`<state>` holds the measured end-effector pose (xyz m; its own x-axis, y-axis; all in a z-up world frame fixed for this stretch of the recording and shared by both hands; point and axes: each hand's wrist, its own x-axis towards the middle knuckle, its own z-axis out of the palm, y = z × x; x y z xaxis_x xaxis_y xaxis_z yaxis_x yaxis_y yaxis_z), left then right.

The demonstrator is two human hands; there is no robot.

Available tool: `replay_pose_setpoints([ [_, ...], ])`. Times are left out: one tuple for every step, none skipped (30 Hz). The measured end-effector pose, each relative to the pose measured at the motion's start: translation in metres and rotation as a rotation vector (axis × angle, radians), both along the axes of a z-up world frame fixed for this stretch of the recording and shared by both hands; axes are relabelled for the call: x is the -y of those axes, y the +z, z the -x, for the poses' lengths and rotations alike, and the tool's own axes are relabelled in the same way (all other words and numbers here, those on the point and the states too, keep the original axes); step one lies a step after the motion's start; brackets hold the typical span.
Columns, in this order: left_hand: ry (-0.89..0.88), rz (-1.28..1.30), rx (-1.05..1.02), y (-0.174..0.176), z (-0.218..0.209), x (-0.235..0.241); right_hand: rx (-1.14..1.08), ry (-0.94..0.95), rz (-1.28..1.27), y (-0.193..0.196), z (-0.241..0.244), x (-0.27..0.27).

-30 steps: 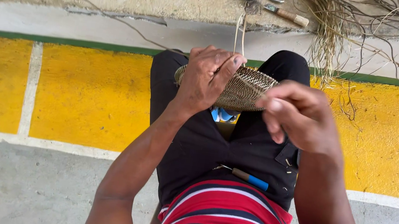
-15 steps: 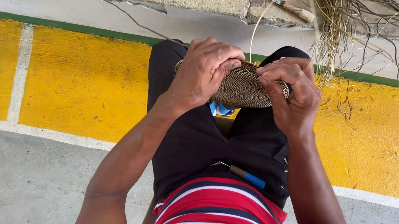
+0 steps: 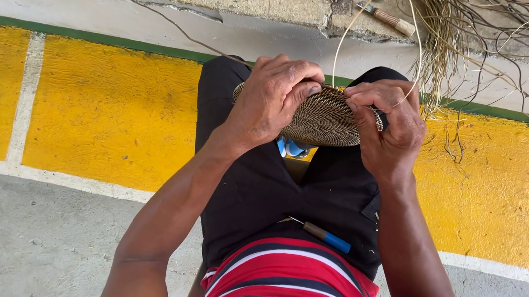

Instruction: The recorder is weaving a small basket using thin wooden or bamboo strips.

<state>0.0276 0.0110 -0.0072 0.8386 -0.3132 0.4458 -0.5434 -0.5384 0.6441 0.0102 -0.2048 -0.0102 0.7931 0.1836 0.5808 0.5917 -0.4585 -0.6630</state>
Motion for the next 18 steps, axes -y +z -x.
replay_pose_setpoints([
  [0.003,-0.004,-0.009,-0.001,0.0,0.0,-0.002,0.0,-0.003,0.001,0.0,0.0],
  [0.008,-0.008,-0.019,-0.002,0.0,0.0,-0.006,0.002,-0.006,0.001,0.0,0.0],
  [0.009,-0.008,-0.018,-0.002,0.0,0.0,-0.005,0.003,-0.006,0.001,0.0,-0.001],
  [0.011,-0.016,-0.011,-0.003,0.0,0.0,0.002,0.005,-0.01,0.0,-0.001,-0.001],
  [0.013,-0.023,-0.005,-0.004,-0.001,0.0,0.009,0.008,-0.013,-0.001,-0.001,-0.001],
  [0.013,-0.024,-0.005,-0.002,0.0,0.0,0.009,0.008,-0.014,-0.002,-0.001,-0.001],
  [0.017,-0.014,-0.015,0.0,0.001,0.0,0.023,0.015,-0.002,-0.003,-0.002,-0.001],
  [0.017,-0.005,-0.023,0.002,0.001,0.001,0.039,0.018,0.01,-0.004,-0.003,-0.001],
  [0.013,-0.006,-0.02,0.002,0.001,0.001,0.042,0.015,0.009,-0.005,-0.003,-0.002],
  [0.016,-0.012,-0.017,0.002,0.001,0.001,0.073,0.011,0.065,-0.005,-0.004,-0.004],
  [0.018,-0.018,-0.014,0.001,0.002,0.001,0.103,0.007,0.121,-0.006,-0.005,-0.005],
  [0.016,-0.019,-0.014,0.002,0.003,0.001,0.103,0.004,0.12,-0.007,-0.007,-0.006],
  [0.026,-0.038,0.014,0.003,0.005,0.002,0.115,0.005,0.15,-0.008,-0.009,-0.007],
  [0.032,-0.058,0.042,0.004,0.006,0.003,0.126,0.003,0.178,-0.01,-0.01,-0.007],
  [0.025,-0.061,0.042,0.003,0.011,0.003,0.126,-0.004,0.176,-0.005,-0.015,0.001],
  [0.027,-0.052,0.037,0.003,0.014,0.003,0.03,0.104,0.162,-0.001,-0.022,0.009],
  [0.029,-0.043,0.031,0.002,0.018,0.002,-0.064,0.213,0.148,0.004,-0.028,0.016],
  [0.026,-0.045,0.026,0.0,0.027,0.003,-0.069,0.211,0.145,0.004,-0.035,0.023],
])
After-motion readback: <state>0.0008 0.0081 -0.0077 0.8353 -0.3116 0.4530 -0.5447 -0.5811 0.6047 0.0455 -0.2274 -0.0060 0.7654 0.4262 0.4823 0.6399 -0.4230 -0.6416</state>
